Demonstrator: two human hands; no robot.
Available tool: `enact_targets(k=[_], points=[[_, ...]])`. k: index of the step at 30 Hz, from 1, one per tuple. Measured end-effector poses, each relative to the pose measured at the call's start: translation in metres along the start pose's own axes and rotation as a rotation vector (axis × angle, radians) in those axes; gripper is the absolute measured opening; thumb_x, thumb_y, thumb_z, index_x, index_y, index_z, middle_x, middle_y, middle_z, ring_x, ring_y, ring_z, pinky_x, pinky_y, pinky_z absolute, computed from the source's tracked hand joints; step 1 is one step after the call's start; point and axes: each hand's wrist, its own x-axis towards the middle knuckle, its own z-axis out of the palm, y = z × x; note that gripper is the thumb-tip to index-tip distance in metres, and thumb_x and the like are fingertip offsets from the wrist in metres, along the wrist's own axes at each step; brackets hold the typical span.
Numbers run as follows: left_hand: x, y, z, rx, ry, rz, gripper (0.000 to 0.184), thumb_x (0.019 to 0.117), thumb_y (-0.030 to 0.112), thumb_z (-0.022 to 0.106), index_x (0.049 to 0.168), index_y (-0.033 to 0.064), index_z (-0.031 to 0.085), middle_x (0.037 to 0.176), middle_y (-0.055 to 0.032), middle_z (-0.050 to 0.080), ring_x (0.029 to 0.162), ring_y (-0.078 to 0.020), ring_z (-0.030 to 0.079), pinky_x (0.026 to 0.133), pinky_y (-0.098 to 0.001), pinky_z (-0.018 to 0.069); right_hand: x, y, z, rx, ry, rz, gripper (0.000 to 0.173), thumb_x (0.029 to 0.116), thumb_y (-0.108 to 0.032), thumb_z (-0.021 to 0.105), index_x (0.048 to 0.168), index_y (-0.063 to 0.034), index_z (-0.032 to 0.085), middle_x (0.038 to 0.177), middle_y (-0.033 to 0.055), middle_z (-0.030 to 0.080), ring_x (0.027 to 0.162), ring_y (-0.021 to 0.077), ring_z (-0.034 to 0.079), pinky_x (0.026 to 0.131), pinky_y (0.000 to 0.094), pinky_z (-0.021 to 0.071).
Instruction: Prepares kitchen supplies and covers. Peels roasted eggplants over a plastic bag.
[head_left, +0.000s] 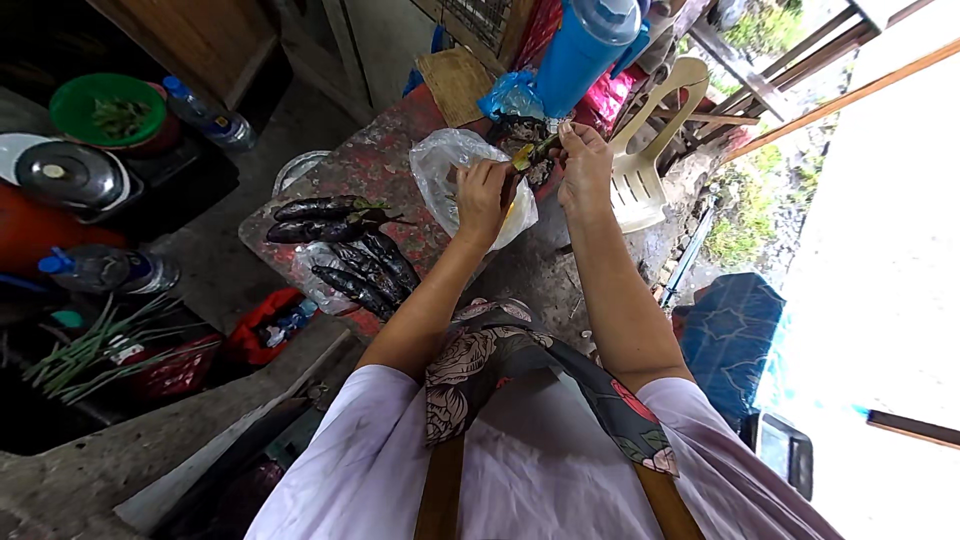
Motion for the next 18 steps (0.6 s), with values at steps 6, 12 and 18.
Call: enact_targets(k=[6,12,18], points=[[-0.009,-0.004,-0.001,-0.013,0.039,0.011,0.01,0.0914,0.006,0.068,0.095,-0.0032,0.071,0.095,-0.02,0.073,0.089,-0.0341,0.071,0.08,-0.045,0.0537,-0.001,-0.004,0.0,-0.009,-0.001,-0.002,0.009,0.1042,-0.006,0.055,0.104,0.0002,0.062,0.085,0.0018,0.061,0.073,0.0056,0.061,0.07,0.0204,0.0535],[-0.011,-0.001,-0.003,-0.265,-0.009,-0.364,0.019,0.098,0.005,0.057,0.105,-0.0111,0.064,0.095,-0.0217,0.07,0.087,-0.0266,0.069,0.082,-0.0375,0.0561,-0.004,-0.006,0.001,0.009,-0.013,-0.036,0.008,0.1038,-0.004,0.055,0.102,0.0002,0.061,0.085,0.0018,0.061,0.074,0.0063,0.061,0.072,0.0216,0.0545],[-0.012,-0.026,-0.004,-0.353,-0.025,-0.778,0.019,0.0985,0.006,0.058,0.11,-0.0085,0.057,0.093,-0.0165,0.065,0.079,-0.0183,0.065,0.077,-0.0346,0.0565,-0.002,-0.012,-0.007,0.001,-0.008,-0.068,0.008,0.1039,-0.004,0.054,0.101,-0.0003,0.061,0.084,0.0012,0.061,0.073,0.0058,0.061,0.071,0.021,0.0546]])
